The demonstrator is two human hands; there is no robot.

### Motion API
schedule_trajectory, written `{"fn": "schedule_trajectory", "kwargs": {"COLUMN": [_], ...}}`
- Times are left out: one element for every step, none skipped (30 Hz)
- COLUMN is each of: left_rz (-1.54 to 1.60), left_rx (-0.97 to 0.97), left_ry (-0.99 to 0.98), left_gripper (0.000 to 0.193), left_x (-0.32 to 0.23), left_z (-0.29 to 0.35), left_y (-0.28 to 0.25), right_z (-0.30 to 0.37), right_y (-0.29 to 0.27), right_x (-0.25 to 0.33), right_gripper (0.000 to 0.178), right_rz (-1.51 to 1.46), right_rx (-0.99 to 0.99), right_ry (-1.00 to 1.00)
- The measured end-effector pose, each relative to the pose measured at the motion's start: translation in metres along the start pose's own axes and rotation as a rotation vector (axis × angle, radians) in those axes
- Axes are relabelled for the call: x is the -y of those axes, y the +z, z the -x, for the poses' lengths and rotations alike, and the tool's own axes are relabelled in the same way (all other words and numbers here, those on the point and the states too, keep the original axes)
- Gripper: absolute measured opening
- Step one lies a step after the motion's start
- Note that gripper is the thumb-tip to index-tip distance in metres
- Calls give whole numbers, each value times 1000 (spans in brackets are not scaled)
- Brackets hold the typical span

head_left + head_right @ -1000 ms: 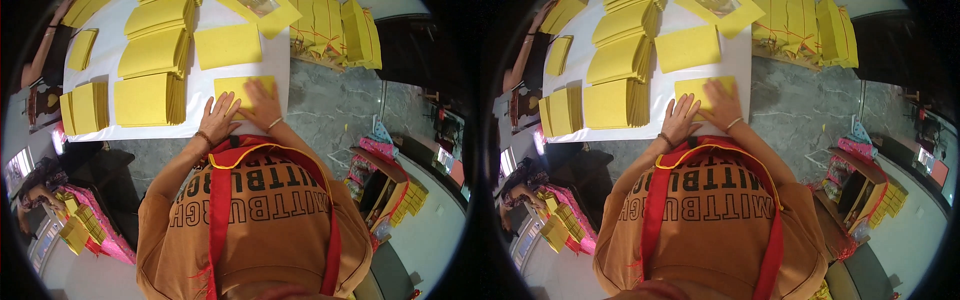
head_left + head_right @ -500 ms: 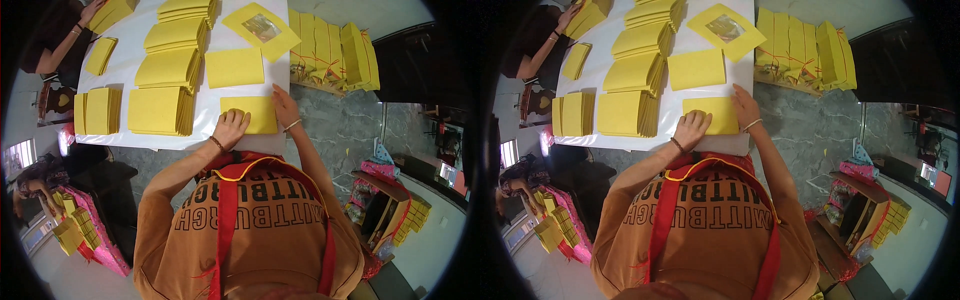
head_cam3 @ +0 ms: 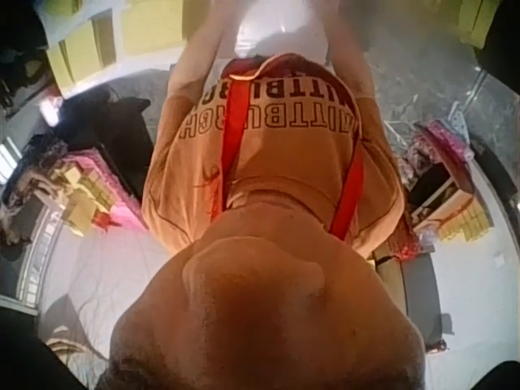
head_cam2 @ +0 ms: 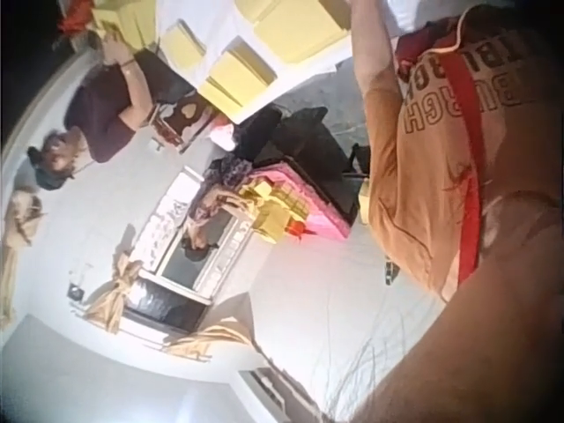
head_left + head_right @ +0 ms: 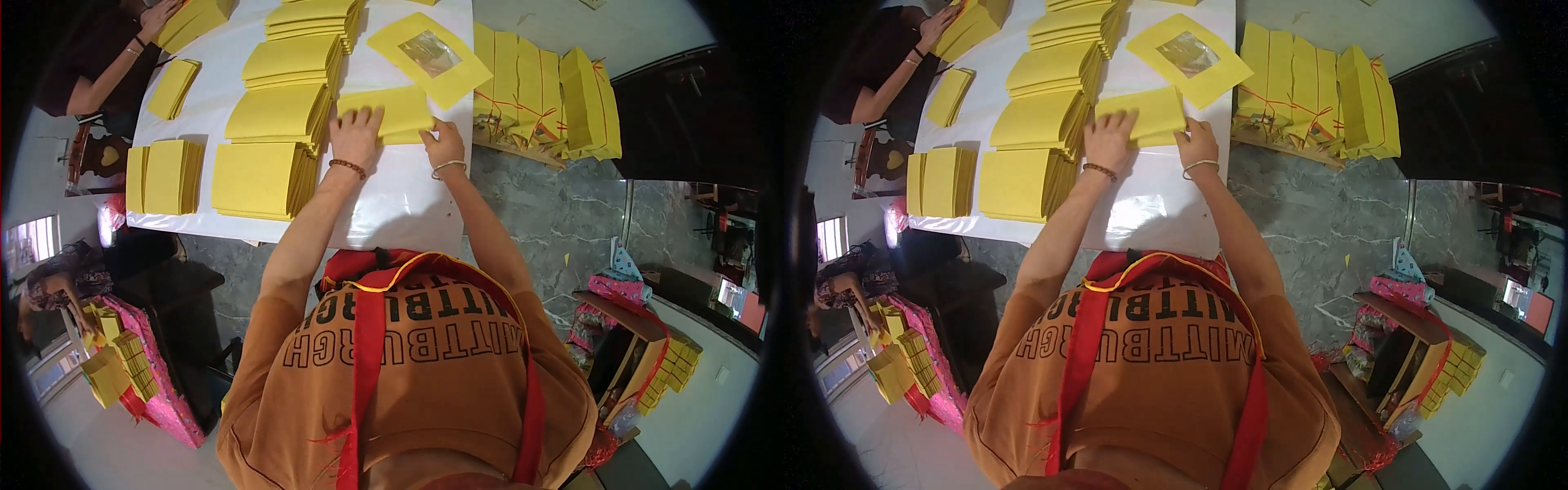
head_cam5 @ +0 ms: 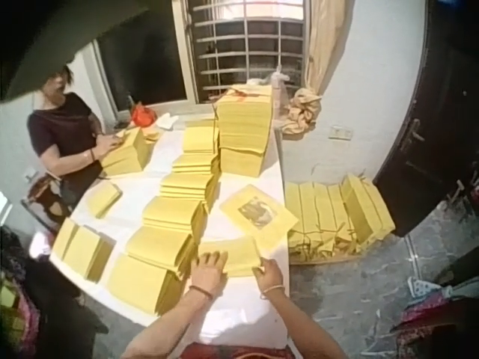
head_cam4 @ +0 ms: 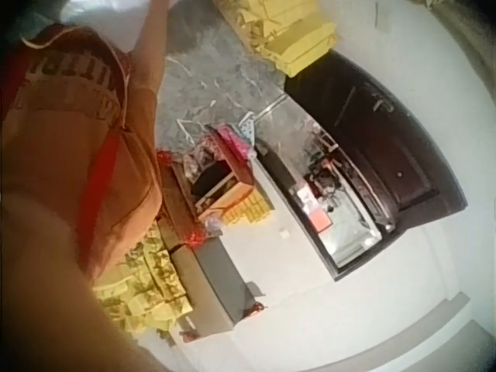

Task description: Folding yellow paper sheets and stacking them neatly on a table.

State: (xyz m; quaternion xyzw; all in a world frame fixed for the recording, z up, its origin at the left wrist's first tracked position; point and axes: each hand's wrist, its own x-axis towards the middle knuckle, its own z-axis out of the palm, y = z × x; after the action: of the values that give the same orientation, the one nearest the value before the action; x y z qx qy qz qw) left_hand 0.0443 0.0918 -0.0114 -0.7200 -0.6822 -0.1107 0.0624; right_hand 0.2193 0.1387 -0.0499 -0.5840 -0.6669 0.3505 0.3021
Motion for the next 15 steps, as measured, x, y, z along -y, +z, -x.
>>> {"fn": "schedule_trajectory", "kwargs": {"left_rz": [-1,2,9,12,22,27,26,81,135,133,65,2,-28,-25,-50], "left_rx": [2,-1,-3,-1,136,272,272,324,374,368,380,390,394,384,401], "left_ry": [0,27,64,72,43,8,9,-35,-87,-94,-88,-72,-49,-50,-46], "left_gripper": [54,57,60,60,61,62,62,63,64,64,65,65,66,66,65], "left_x": [2,5,1,-2,-3,-5,-7,-10,-10,-10,-9,-12,-14,-15,-14], "left_z": [4,8,5,1,-5,-7,-7,-7,-6,-4,-2,-3,-5,-6,-6], "left_y": [7,14,10,7,3,-4,-5,-6,-8,-9,-8,-6,-5,-5,-5], "right_z": [1,2,0,-2,-3,-3,-4,-5,-9,-13,-19,-29,-46,-63,-76], "right_y": [0,-1,-1,-1,-1,0,-1,-2,-7,-14,-20,-28,-35,-40,-44], "right_x": [3,6,-1,-7,-13,-16,-19,-22,-18,-14,-11,-14,-19,-22,-19], "right_gripper": [29,28,28,27,27,27,28,29,29,30,32,32,37,43,43], "right_rz": [43,87,88,-14,-116,-117,-134,-149,-150,-76,-1,5,29,53,56], "right_rx": [-20,-40,-46,-20,6,5,10,14,18,2,-14,-20,-128,-234,-231], "right_ry": [-14,-30,-22,26,73,74,70,66,59,1,-59,-66,-77,-92,-107]}}
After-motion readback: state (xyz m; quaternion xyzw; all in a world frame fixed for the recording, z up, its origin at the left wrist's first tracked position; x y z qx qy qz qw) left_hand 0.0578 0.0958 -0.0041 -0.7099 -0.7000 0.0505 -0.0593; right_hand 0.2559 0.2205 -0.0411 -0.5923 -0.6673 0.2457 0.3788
